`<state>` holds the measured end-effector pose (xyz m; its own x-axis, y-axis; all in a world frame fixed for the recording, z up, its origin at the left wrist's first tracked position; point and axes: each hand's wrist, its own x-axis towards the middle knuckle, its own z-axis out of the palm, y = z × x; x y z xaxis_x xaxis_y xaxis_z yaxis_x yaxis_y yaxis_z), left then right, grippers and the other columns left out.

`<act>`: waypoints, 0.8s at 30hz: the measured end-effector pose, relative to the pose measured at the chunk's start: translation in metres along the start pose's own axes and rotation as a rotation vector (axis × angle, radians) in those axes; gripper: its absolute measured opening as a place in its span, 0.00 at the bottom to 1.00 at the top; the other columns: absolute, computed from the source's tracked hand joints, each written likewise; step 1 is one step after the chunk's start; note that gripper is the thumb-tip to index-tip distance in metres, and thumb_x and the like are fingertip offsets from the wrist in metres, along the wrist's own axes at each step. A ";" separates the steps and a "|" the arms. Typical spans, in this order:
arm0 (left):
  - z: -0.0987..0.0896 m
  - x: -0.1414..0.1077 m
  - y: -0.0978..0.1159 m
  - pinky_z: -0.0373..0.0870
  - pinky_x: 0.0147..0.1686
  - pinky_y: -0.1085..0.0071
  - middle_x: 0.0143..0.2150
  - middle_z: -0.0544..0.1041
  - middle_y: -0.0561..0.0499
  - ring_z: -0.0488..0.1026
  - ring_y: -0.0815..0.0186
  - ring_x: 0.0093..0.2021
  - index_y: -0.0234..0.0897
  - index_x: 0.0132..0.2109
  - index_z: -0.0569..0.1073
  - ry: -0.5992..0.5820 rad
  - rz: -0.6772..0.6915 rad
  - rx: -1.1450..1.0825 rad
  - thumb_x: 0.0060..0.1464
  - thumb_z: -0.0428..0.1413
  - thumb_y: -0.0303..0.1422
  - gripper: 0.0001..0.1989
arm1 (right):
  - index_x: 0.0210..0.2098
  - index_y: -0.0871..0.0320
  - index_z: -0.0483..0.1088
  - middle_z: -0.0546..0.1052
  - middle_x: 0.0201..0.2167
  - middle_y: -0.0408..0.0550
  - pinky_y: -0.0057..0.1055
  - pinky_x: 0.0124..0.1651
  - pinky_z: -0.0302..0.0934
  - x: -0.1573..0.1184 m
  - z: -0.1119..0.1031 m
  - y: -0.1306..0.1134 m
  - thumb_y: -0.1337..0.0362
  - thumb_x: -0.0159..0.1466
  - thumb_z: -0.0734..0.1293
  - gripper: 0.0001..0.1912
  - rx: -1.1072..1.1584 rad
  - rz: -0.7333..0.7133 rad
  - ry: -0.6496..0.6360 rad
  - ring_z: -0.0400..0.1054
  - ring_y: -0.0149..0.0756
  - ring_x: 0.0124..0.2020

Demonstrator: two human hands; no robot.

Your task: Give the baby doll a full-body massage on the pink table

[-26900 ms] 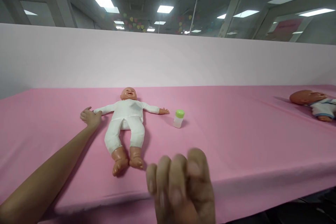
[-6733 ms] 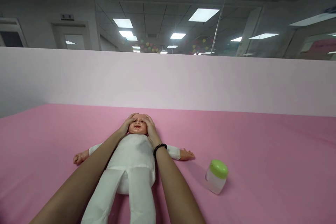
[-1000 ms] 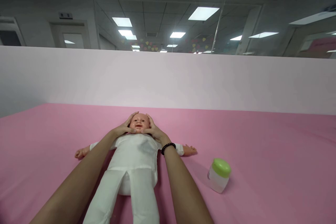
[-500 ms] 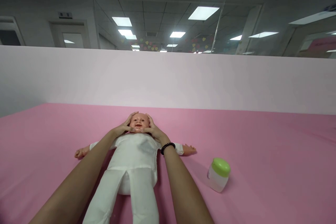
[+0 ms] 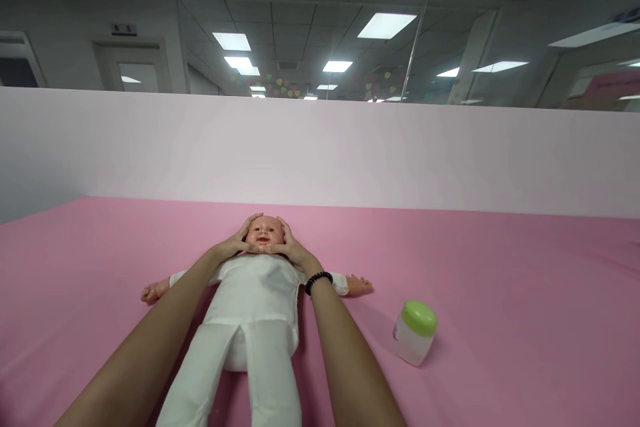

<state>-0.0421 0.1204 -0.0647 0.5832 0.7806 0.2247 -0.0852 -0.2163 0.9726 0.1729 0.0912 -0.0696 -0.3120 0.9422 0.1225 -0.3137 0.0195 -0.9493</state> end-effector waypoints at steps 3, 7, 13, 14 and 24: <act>0.000 -0.001 0.001 0.61 0.63 0.53 0.71 0.54 0.44 0.61 0.47 0.66 0.54 0.69 0.52 -0.001 0.001 -0.001 0.42 0.68 0.31 0.51 | 0.68 0.47 0.52 0.63 0.63 0.54 0.46 0.58 0.62 0.000 0.000 -0.001 0.73 0.42 0.77 0.58 0.005 0.002 0.001 0.66 0.48 0.58; 0.000 -0.001 0.001 0.61 0.64 0.52 0.71 0.54 0.44 0.61 0.47 0.67 0.54 0.70 0.52 0.005 0.008 0.002 0.42 0.68 0.32 0.52 | 0.68 0.48 0.53 0.64 0.62 0.53 0.46 0.59 0.61 0.001 0.000 0.000 0.73 0.42 0.77 0.57 0.011 -0.002 0.005 0.66 0.48 0.58; 0.001 0.002 -0.001 0.61 0.64 0.51 0.70 0.56 0.41 0.64 0.48 0.65 0.52 0.70 0.51 0.031 0.006 0.036 0.40 0.71 0.33 0.54 | 0.67 0.48 0.56 0.64 0.63 0.54 0.47 0.61 0.59 0.002 0.000 0.003 0.71 0.40 0.80 0.58 0.010 -0.005 0.027 0.64 0.48 0.60; 0.001 0.002 -0.001 0.61 0.64 0.50 0.70 0.56 0.41 0.64 0.48 0.65 0.52 0.70 0.51 0.034 0.006 0.036 0.40 0.72 0.33 0.55 | 0.67 0.48 0.56 0.64 0.63 0.54 0.47 0.61 0.59 0.003 0.000 0.003 0.71 0.40 0.80 0.58 0.009 -0.005 0.028 0.64 0.47 0.60; 0.003 -0.003 0.004 0.63 0.62 0.51 0.70 0.54 0.44 0.64 0.47 0.65 0.55 0.69 0.51 0.009 -0.019 -0.024 0.44 0.68 0.31 0.50 | 0.70 0.48 0.46 0.61 0.64 0.56 0.45 0.60 0.61 0.004 -0.001 0.004 0.70 0.45 0.78 0.60 -0.022 0.011 -0.026 0.65 0.48 0.60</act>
<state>-0.0420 0.1154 -0.0616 0.5780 0.7894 0.2068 -0.0936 -0.1876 0.9778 0.1717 0.0950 -0.0729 -0.3385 0.9334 0.1194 -0.2907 0.0169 -0.9567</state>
